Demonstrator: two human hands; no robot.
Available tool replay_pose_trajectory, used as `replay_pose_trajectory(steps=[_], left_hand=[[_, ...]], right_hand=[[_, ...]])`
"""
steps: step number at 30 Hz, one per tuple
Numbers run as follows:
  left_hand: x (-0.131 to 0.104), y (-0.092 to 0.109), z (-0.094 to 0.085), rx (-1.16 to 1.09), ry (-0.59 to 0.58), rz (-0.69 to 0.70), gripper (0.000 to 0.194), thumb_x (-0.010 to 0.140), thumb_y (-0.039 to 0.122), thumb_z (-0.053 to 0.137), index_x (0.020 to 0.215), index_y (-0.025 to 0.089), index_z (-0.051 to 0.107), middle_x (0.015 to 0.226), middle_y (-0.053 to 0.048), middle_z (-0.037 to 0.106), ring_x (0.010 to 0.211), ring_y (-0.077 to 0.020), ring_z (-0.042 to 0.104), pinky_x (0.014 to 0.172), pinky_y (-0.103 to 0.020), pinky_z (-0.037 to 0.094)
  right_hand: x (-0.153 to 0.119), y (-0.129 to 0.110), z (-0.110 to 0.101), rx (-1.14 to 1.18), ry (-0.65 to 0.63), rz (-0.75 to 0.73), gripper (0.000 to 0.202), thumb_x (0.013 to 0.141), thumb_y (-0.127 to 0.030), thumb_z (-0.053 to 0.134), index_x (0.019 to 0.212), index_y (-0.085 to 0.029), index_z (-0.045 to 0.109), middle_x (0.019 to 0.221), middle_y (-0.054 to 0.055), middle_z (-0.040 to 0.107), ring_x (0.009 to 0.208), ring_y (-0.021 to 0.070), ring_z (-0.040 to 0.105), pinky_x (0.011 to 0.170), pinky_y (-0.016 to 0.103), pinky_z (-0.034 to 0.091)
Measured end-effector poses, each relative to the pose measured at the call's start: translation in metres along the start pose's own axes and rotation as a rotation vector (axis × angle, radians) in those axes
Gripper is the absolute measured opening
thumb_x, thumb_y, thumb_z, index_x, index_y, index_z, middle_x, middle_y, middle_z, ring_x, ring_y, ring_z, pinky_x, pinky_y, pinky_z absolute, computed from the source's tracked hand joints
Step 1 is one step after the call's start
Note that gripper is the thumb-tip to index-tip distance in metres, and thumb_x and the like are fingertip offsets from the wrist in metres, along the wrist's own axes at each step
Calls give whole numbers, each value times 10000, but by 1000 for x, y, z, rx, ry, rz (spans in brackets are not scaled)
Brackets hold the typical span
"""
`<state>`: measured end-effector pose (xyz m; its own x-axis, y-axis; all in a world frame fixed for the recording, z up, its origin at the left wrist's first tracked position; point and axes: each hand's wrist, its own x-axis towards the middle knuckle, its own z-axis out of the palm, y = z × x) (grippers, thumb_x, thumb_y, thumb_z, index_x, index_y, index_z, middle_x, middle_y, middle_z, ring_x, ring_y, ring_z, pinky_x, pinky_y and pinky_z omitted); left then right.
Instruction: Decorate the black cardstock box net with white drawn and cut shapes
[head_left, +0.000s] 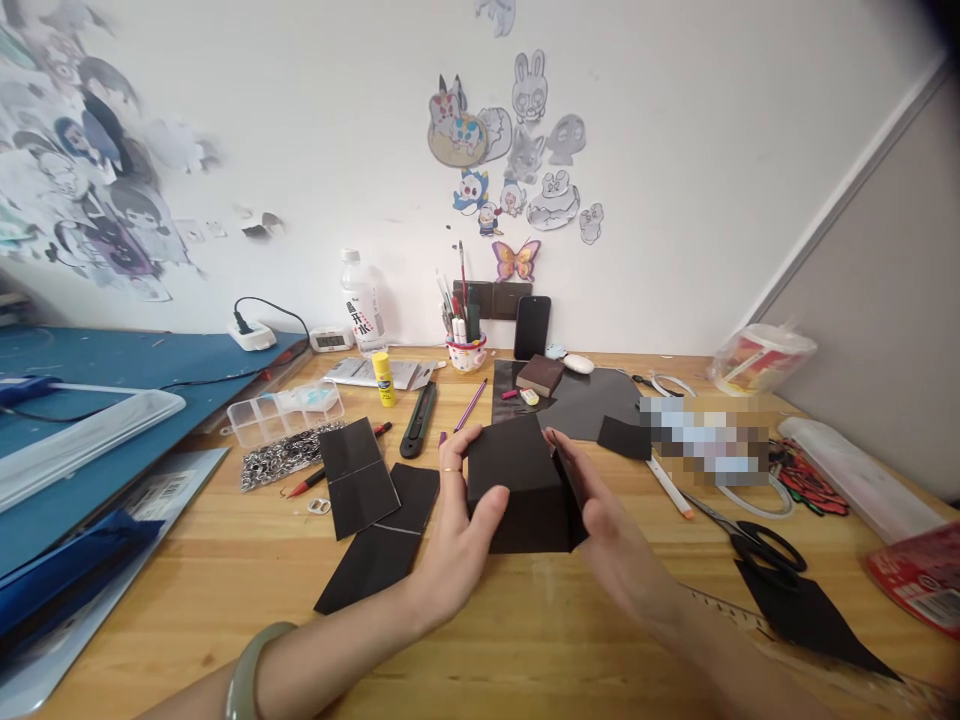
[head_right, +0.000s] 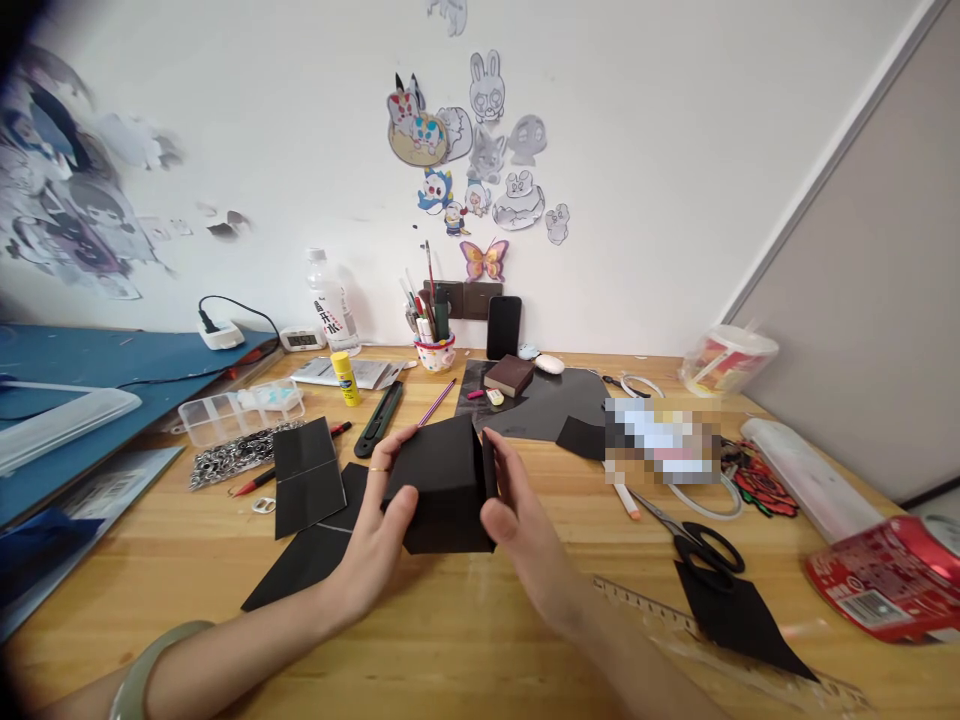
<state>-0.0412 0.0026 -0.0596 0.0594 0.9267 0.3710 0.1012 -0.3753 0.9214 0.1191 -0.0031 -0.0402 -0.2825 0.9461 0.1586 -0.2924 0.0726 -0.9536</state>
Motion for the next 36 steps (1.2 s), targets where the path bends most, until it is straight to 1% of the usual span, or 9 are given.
replay_pose_trajectory(steps=[5,9,12,17,21,25,27,31,36], left_hand=[[1,7,7,-414,90,-269,414,864,492,426,1214,272,422,1344,-13,400,1273,-210,312,1073,-350,223],[10,19,10,-787,99,-578,418,836,518,466,1156,255,521,1214,-17,558,1155,-203,479,966,-289,379],[14,24,6,-989,-30,-781,455,833,513,476,1131,181,567,1070,-65,643,1043,-218,567,912,-306,426],[10,22,0,-1225,-273,-1087,449,827,491,502,1037,111,617,895,-84,692,877,-213,637,833,-306,460],[6,20,-3,-1277,-294,-1126,424,844,472,483,979,98,631,905,-86,695,836,-202,646,813,-311,465],[8,21,-3,-1313,-315,-1085,427,864,468,447,933,95,643,868,-80,701,807,-200,652,779,-311,478],[9,21,-3,-1338,-337,-1074,440,863,476,441,898,91,651,837,-78,702,785,-193,654,751,-293,485],[7,21,-2,-1345,-375,-1084,466,851,499,448,924,85,650,842,-84,699,795,-197,652,724,-280,491],[4,25,3,-1169,-201,-1056,470,824,505,496,1060,115,613,908,-85,690,827,-209,645,753,-291,488]], right_hand=[[-1,4,-9,-191,-87,-29,873,672,-519,676,1384,-320,211,1470,36,257,1330,224,243,1072,372,243],[2,1,-14,-217,-47,-87,619,825,-589,418,1361,-306,295,1473,17,253,1345,216,201,1089,401,198],[6,-3,-18,-250,-22,-152,610,809,-617,411,1341,-333,319,1454,15,293,1335,227,224,1087,425,192],[7,-14,-24,-364,-188,-179,1070,486,-632,713,1380,-376,185,1488,20,186,1344,285,178,1080,481,179],[1,-26,-25,-355,-310,-152,1107,475,-616,730,1385,-382,144,1493,30,147,1333,298,207,1066,490,213],[-3,-32,-21,-418,-275,-77,1141,471,-547,779,1389,-341,133,1424,85,294,1288,303,306,1066,497,213],[-5,-31,-18,-465,-240,-73,1107,486,-532,782,1379,-336,158,1439,84,259,1292,307,300,1058,489,242],[-6,-27,-14,-601,-177,-153,921,571,-604,696,1335,-342,251,1487,37,98,1326,312,216,1048,475,278],[-6,-29,-13,-903,-65,-366,733,727,-609,551,1339,-293,300,1456,53,201,1342,278,167,1080,460,210]])
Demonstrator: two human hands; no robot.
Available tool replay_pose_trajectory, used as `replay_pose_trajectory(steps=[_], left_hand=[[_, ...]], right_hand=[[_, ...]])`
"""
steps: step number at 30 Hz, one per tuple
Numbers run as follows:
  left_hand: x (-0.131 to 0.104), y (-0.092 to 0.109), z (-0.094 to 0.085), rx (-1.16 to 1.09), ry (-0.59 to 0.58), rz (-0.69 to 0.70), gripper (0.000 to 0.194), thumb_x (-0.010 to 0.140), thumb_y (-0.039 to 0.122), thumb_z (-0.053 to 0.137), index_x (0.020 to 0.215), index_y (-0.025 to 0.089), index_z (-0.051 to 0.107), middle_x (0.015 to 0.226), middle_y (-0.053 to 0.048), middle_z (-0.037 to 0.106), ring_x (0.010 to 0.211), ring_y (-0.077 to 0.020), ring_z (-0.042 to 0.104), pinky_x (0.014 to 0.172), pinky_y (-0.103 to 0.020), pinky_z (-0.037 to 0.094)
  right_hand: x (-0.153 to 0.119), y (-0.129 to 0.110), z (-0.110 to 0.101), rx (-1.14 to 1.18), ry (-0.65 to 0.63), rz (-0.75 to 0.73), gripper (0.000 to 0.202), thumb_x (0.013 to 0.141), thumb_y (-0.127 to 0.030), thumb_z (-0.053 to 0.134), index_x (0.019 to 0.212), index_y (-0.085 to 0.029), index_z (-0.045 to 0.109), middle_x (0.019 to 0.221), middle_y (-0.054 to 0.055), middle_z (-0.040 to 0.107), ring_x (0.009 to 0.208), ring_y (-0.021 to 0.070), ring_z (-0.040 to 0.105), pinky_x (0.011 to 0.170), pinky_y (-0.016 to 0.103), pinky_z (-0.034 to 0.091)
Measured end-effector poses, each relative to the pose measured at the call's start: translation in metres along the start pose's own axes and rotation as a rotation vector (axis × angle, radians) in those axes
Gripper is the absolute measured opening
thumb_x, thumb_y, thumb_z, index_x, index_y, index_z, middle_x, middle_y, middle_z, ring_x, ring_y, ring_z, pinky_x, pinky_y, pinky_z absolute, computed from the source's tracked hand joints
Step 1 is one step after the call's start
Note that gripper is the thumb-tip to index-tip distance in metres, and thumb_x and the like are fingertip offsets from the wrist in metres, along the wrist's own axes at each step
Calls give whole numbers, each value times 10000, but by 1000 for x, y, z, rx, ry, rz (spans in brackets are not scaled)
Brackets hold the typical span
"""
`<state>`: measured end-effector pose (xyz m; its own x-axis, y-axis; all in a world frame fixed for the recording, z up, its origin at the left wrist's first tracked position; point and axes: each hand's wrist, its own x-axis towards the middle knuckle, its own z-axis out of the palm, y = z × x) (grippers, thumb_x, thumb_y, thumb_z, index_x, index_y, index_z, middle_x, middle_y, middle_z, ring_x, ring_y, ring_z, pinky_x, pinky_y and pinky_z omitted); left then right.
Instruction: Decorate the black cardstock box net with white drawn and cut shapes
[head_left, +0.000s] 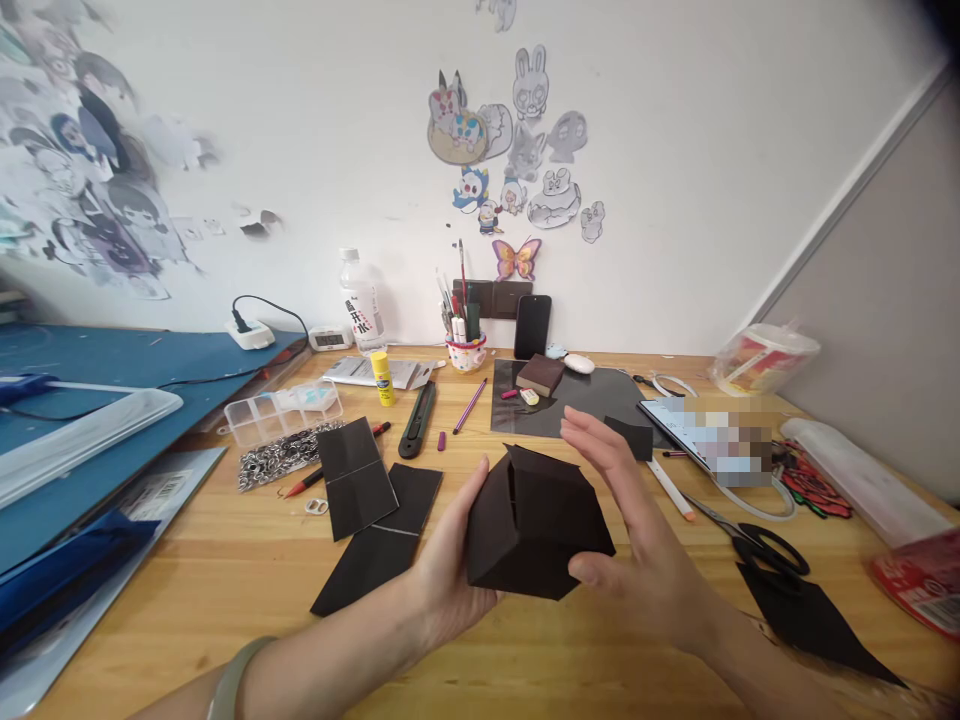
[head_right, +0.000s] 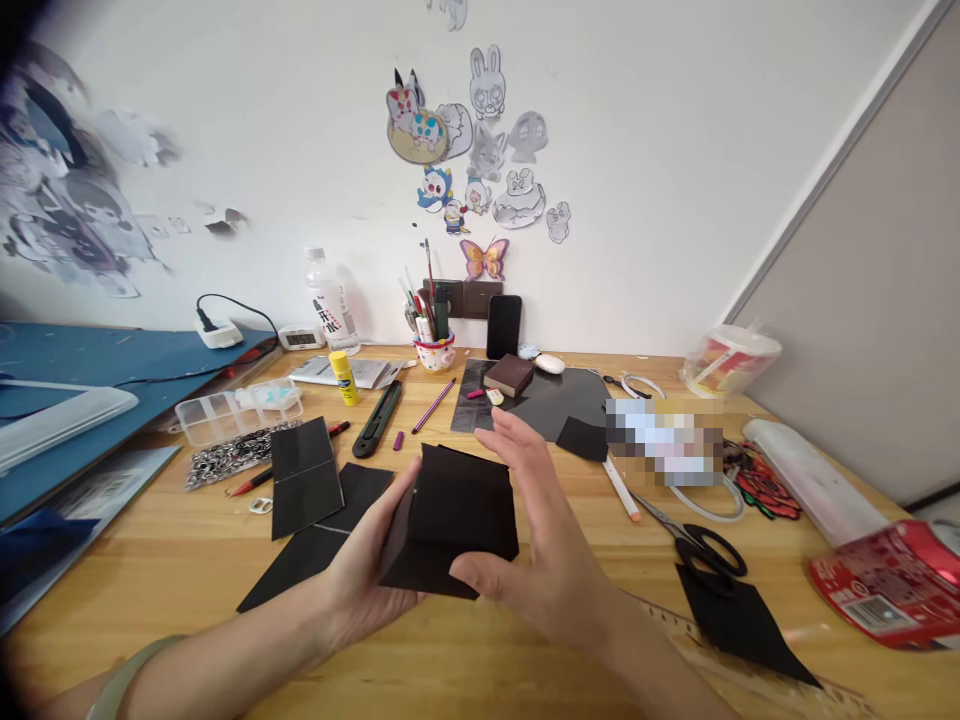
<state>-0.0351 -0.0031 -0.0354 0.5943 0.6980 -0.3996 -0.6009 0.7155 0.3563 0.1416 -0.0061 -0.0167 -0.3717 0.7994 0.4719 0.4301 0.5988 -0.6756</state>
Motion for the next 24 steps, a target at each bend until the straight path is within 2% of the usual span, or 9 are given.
replay_pose_trajectory(steps=[2,6,10,15,19,21,24], left_hand=[[-1,-2,4,28,61,82,470,816,499,515,1096,131,595,933,-83,685,844,-209,642,780,-295,483],[-2,-3,9,60,149,160,492,833,505,482,1136,128,570,992,-99,671,919,-225,626,857,-323,462],[0,-4,6,71,135,184,564,819,556,464,1189,135,533,1050,-116,651,985,-253,603,916,-370,434],[0,-9,3,142,116,262,579,803,583,470,1224,188,503,1125,-85,622,1086,-238,547,980,-352,384],[-2,-12,6,214,147,277,545,824,573,438,1214,198,505,1170,-85,595,1150,-239,492,1009,-363,350],[-1,-13,4,271,139,347,516,837,554,431,1220,214,487,1219,-75,560,1189,-231,450,1030,-356,319],[0,-16,-4,431,125,523,476,845,526,443,1228,243,443,1310,-41,472,1244,-207,376,1065,-314,248]], right_hand=[[1,0,0,-130,11,-78,715,756,-573,548,1354,-275,294,1455,66,226,1328,279,213,1070,454,236],[3,4,3,-290,-68,-225,673,809,-519,509,1371,-219,292,1460,99,255,1305,288,275,1050,464,270],[2,8,5,-325,-97,-290,711,823,-519,486,1397,-183,235,1449,124,294,1304,287,289,1054,478,264],[-2,8,7,-211,-117,-218,763,826,-574,427,1429,-210,135,1494,90,186,1333,293,222,1067,477,242],[-5,6,10,-75,-122,-91,728,835,-636,287,1434,-257,120,1512,26,122,1361,289,108,1101,488,118],[-6,5,11,-34,-120,-52,670,861,-613,235,1431,-279,129,1514,-2,112,1368,275,71,1106,485,74],[-7,3,11,7,-105,-2,577,904,-520,262,1426,-316,125,1518,-38,71,1373,245,27,1111,469,56]])
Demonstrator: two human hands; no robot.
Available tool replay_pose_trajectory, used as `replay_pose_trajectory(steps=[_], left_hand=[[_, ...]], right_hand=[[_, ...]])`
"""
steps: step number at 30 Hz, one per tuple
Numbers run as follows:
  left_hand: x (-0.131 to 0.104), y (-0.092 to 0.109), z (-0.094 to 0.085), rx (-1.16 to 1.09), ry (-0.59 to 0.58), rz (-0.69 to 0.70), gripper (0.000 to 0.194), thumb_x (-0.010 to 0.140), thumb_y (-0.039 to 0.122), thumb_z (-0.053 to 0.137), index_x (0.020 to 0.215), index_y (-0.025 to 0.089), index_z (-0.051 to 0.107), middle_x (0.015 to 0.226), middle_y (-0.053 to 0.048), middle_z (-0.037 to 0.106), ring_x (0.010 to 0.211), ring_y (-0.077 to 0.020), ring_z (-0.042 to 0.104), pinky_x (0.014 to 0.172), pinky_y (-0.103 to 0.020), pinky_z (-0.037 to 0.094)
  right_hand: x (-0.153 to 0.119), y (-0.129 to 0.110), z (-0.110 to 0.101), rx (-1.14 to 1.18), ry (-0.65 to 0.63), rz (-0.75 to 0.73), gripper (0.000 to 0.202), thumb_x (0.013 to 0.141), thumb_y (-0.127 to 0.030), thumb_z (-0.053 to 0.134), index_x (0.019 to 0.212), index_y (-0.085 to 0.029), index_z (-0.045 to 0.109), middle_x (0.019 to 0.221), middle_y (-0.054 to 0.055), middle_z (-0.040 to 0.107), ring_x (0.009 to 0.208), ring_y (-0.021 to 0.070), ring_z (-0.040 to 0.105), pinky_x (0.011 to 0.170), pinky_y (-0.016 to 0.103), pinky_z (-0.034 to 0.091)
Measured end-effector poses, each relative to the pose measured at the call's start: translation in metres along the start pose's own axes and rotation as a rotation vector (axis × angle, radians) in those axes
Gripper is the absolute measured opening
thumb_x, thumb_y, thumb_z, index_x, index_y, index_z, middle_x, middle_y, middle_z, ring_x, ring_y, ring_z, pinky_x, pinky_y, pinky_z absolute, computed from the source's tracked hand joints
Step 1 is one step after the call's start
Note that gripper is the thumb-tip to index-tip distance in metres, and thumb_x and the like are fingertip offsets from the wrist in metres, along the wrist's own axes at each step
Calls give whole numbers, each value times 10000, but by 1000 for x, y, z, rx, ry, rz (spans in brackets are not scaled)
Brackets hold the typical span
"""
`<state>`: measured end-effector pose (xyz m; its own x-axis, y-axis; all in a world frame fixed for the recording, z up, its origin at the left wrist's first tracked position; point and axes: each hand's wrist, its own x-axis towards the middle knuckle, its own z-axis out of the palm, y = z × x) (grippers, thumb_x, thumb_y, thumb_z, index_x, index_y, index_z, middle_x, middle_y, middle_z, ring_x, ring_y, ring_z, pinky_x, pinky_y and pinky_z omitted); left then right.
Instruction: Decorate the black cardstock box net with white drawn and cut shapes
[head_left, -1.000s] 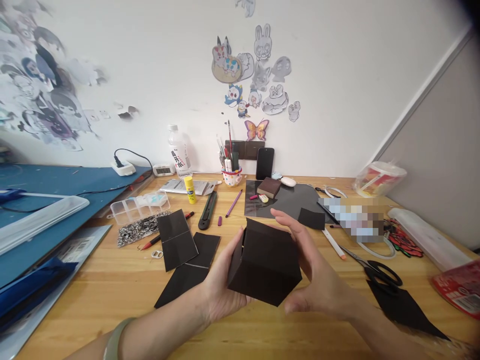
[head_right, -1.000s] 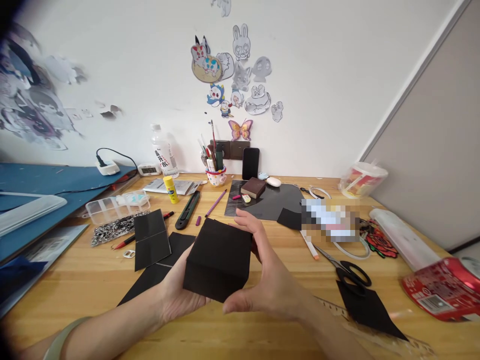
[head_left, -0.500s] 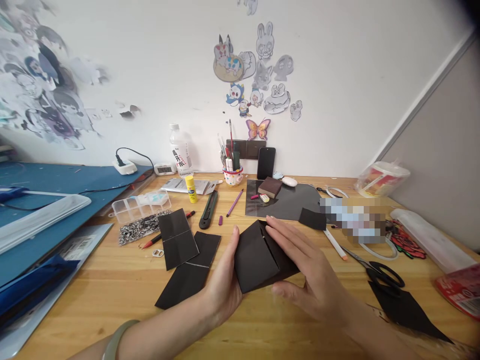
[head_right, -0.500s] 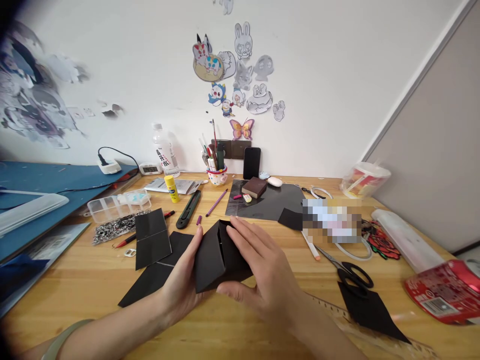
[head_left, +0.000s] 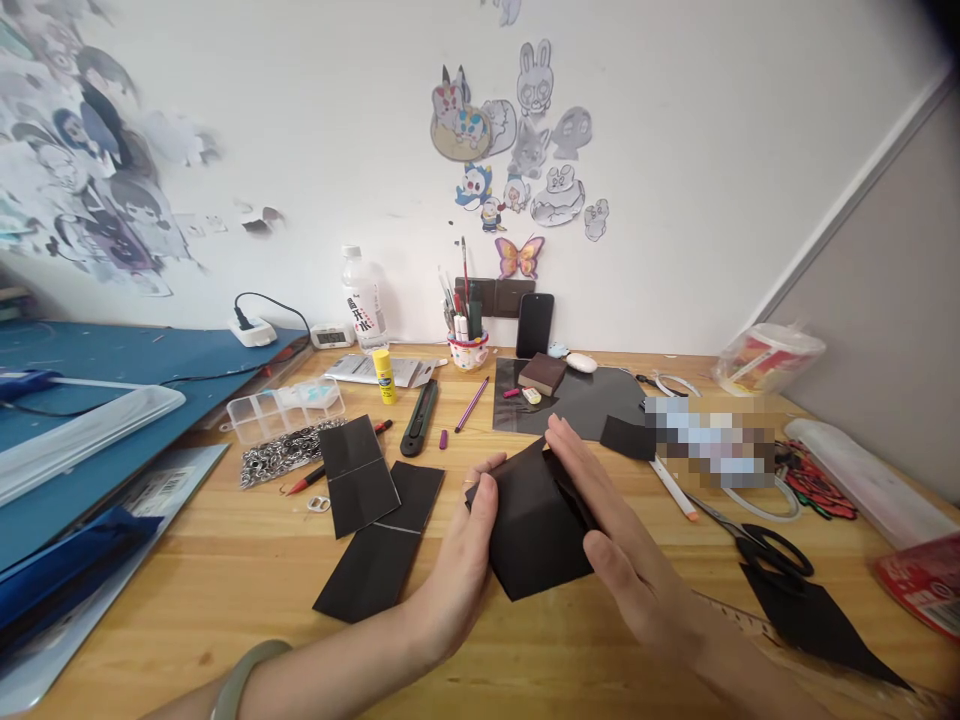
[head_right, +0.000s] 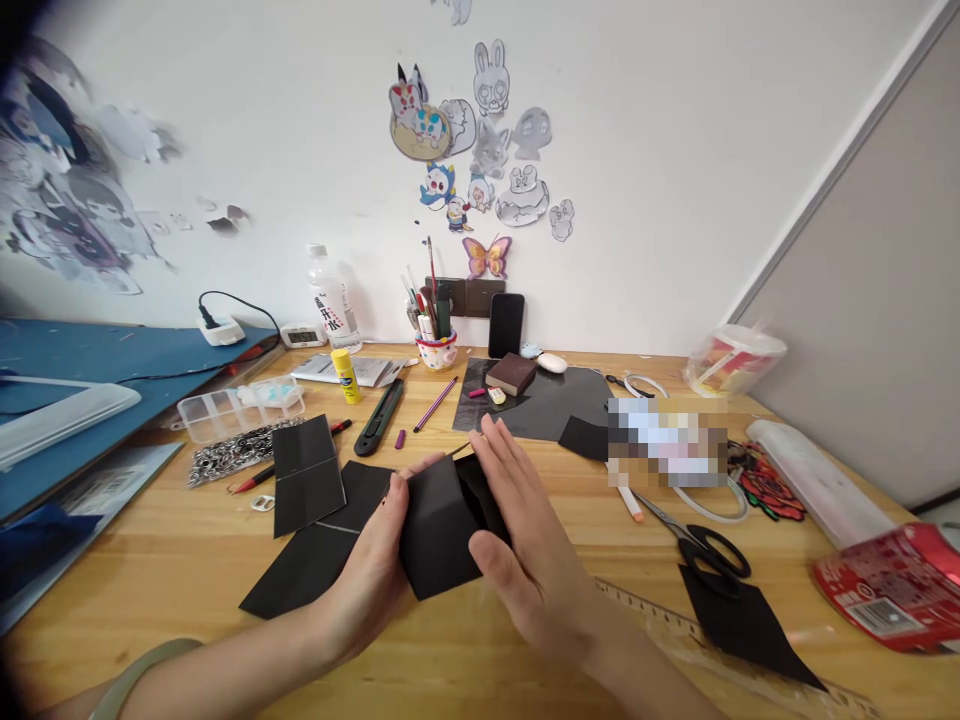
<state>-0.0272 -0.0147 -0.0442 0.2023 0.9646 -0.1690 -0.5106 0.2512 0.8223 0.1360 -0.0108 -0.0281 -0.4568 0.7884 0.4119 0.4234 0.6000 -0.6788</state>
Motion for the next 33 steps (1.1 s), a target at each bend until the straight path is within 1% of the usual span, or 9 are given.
replay_pose_trajectory(steps=[4,7,10,14,18,20,26,29,33], left_hand=[[-1,-4,-8,179,-52,233,472,858,508,427,1251,255,356,1348,-41,397,1266,-210,325,1064,-321,240],[-2,-3,-12,357,-73,403,499,860,509,416,1275,257,300,1355,-47,342,1272,-202,288,1061,-307,231],[-2,-4,-15,506,-99,532,551,849,529,414,1300,257,251,1371,-61,270,1287,-231,228,1071,-343,198],[-3,-6,-17,565,-120,660,609,829,575,395,1315,249,226,1365,-92,232,1271,-290,226,1057,-429,202],[-4,-3,-17,650,-120,797,608,816,594,391,1303,252,267,1339,-98,262,1270,-299,222,1064,-448,172],[-4,-2,-18,676,-132,837,626,802,611,401,1303,257,274,1336,-104,266,1269,-307,223,1062,-462,169],[-3,-2,-21,697,-164,880,682,759,663,416,1304,278,275,1332,-107,256,1251,-322,240,1039,-481,213],[-2,-1,-21,738,-155,899,650,781,654,376,1305,284,265,1315,-103,252,1247,-313,238,1042,-469,214],[-2,1,-20,736,-181,897,642,788,649,367,1309,297,243,1297,-106,246,1235,-314,263,1022,-472,257]], right_hand=[[-2,-5,1,51,33,128,597,915,-410,349,1421,-356,35,1515,-69,-57,1374,214,-30,1109,466,51],[-5,-8,1,107,6,173,617,922,-399,334,1422,-340,-22,1515,-65,-62,1373,193,-40,1109,457,37],[-7,-11,2,154,-17,151,617,928,-409,298,1426,-308,-50,1516,-60,-54,1373,187,-34,1115,427,50],[-7,-11,5,159,-5,54,697,892,-532,285,1431,-262,-65,1519,-29,-62,1371,236,-40,1116,430,55],[-6,-8,10,161,40,-46,882,752,-719,323,1425,-282,-42,1514,12,9,1363,310,48,1101,455,146],[-7,-7,13,142,91,-68,890,723,-745,333,1420,-303,-1,1495,14,58,1351,331,92,1090,463,177],[-11,-4,18,192,142,-114,778,796,-661,331,1418,-291,43,1456,9,108,1331,334,119,1075,466,198],[-11,-2,21,264,168,-91,752,806,-637,328,1411,-278,65,1452,35,145,1313,344,189,1053,485,241],[-11,-1,25,305,241,-73,731,793,-641,323,1396,-288,108,1445,50,192,1303,364,211,1042,508,258]])
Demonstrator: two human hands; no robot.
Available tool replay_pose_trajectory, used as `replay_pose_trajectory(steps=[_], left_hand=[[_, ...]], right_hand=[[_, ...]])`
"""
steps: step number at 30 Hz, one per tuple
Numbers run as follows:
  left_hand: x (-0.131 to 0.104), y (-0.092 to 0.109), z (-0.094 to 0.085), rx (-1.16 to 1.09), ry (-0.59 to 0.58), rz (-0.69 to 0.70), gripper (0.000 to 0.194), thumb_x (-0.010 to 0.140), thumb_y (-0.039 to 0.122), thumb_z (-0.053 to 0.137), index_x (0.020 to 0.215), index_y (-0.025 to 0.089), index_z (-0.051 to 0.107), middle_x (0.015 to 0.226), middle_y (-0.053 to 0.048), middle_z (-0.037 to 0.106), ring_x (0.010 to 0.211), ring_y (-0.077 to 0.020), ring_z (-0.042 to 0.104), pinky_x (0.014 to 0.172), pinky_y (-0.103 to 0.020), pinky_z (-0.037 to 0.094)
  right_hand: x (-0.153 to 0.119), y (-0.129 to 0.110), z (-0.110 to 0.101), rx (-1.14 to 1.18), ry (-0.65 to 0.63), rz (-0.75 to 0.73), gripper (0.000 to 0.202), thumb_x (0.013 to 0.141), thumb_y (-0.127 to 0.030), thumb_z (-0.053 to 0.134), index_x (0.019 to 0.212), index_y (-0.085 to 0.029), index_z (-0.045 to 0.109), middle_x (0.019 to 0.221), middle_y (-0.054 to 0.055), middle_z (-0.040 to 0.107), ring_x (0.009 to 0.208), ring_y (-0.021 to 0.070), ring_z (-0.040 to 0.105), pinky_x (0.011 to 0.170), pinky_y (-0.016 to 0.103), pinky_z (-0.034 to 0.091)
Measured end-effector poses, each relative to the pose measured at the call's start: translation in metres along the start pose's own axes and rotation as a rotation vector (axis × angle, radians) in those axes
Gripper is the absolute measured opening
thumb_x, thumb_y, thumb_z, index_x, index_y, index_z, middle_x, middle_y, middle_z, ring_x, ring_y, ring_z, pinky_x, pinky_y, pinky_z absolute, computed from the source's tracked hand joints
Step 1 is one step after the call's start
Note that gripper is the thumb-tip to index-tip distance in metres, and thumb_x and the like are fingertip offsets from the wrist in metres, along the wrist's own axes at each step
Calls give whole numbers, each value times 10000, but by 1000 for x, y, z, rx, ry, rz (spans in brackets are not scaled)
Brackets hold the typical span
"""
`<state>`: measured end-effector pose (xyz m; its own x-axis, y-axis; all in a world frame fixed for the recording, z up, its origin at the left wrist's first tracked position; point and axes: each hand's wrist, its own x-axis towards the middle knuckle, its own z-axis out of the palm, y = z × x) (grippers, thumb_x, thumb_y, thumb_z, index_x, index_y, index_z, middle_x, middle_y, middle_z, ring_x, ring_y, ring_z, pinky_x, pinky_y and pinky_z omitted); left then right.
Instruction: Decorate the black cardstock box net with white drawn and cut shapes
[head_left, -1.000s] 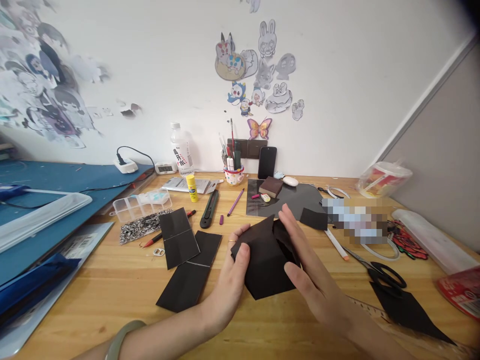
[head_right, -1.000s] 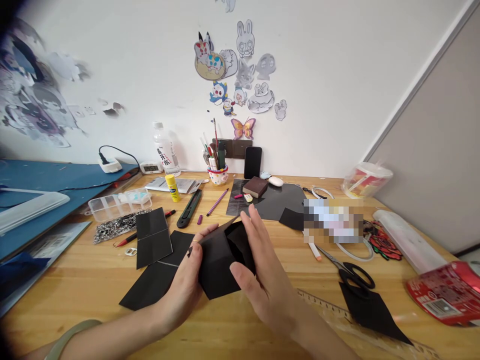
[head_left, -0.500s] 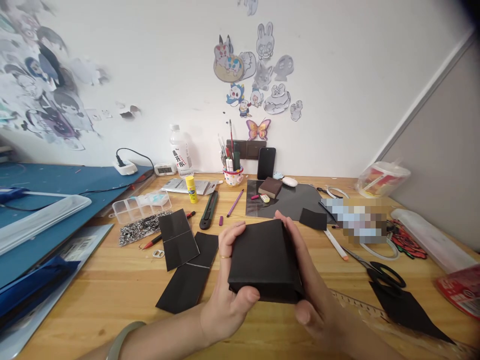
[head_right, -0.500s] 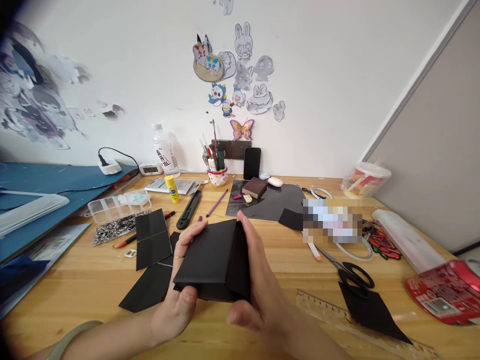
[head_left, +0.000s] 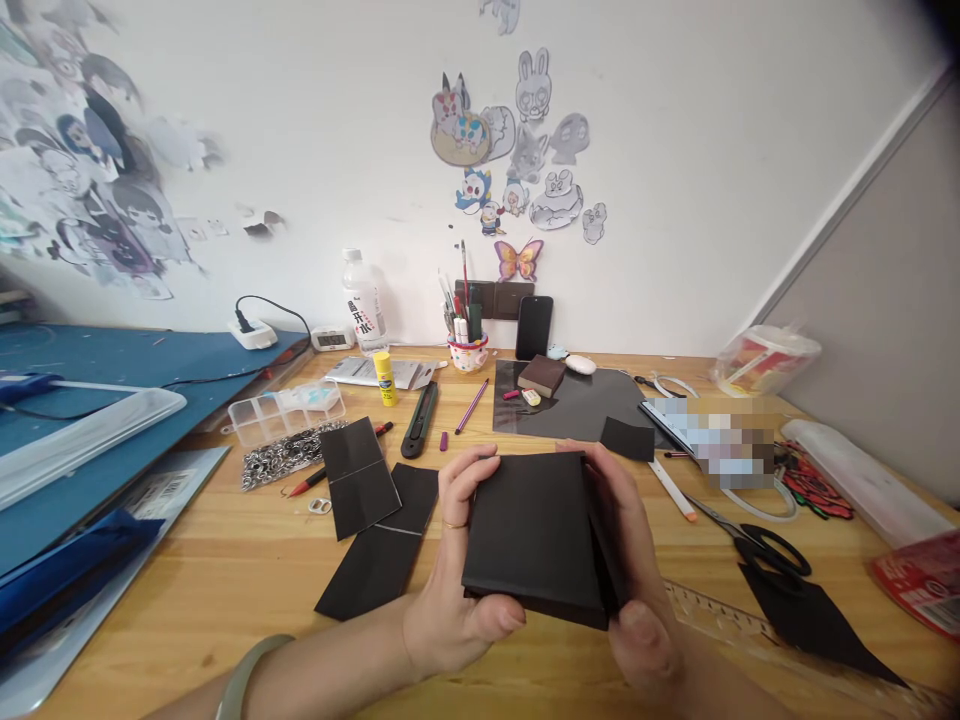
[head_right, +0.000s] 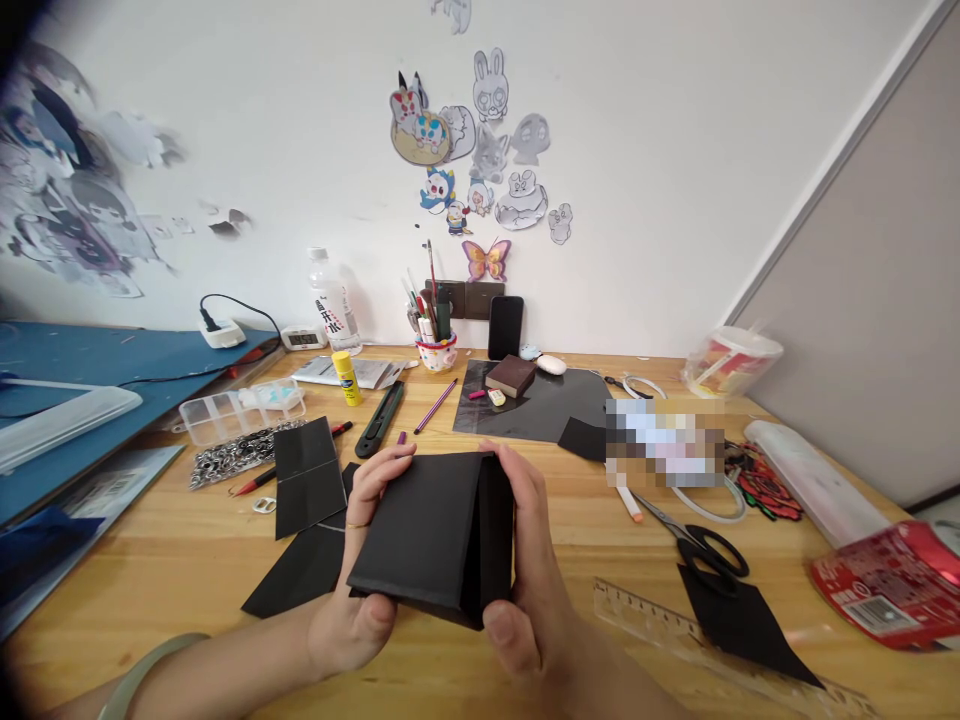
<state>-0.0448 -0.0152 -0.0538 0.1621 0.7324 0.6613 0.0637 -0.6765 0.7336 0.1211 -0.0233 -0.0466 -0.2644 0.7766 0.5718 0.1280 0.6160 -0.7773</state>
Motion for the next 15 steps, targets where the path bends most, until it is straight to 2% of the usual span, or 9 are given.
replay_pose_trajectory(steps=[5,9,12,15], left_hand=[[1,1,1,-15,-32,7,652,779,649,389,1311,310,227,1275,-108,252,1226,-319,278,1003,-476,292],[1,-1,1,-10,-37,9,651,781,638,400,1313,310,215,1273,-107,245,1229,-316,268,1006,-475,290],[1,-3,0,-7,-63,-3,655,786,621,415,1315,293,213,1287,-114,246,1234,-313,262,1015,-472,273],[2,-5,0,-13,-71,-30,643,791,595,443,1310,274,240,1301,-108,249,1243,-297,251,1032,-444,246]], right_hand=[[-1,3,2,-19,61,-60,708,752,-621,367,1369,-317,199,1406,43,265,1252,396,284,1005,515,310],[-3,7,4,-31,107,-85,696,743,-622,373,1360,-330,237,1406,17,255,1257,394,267,1014,502,301],[-4,6,4,-19,86,-59,696,765,-618,366,1370,-314,203,1416,34,232,1272,383,251,1024,500,289],[-2,2,0,14,21,30,684,810,-604,353,1379,-284,148,1426,68,208,1281,355,255,1037,492,277]])
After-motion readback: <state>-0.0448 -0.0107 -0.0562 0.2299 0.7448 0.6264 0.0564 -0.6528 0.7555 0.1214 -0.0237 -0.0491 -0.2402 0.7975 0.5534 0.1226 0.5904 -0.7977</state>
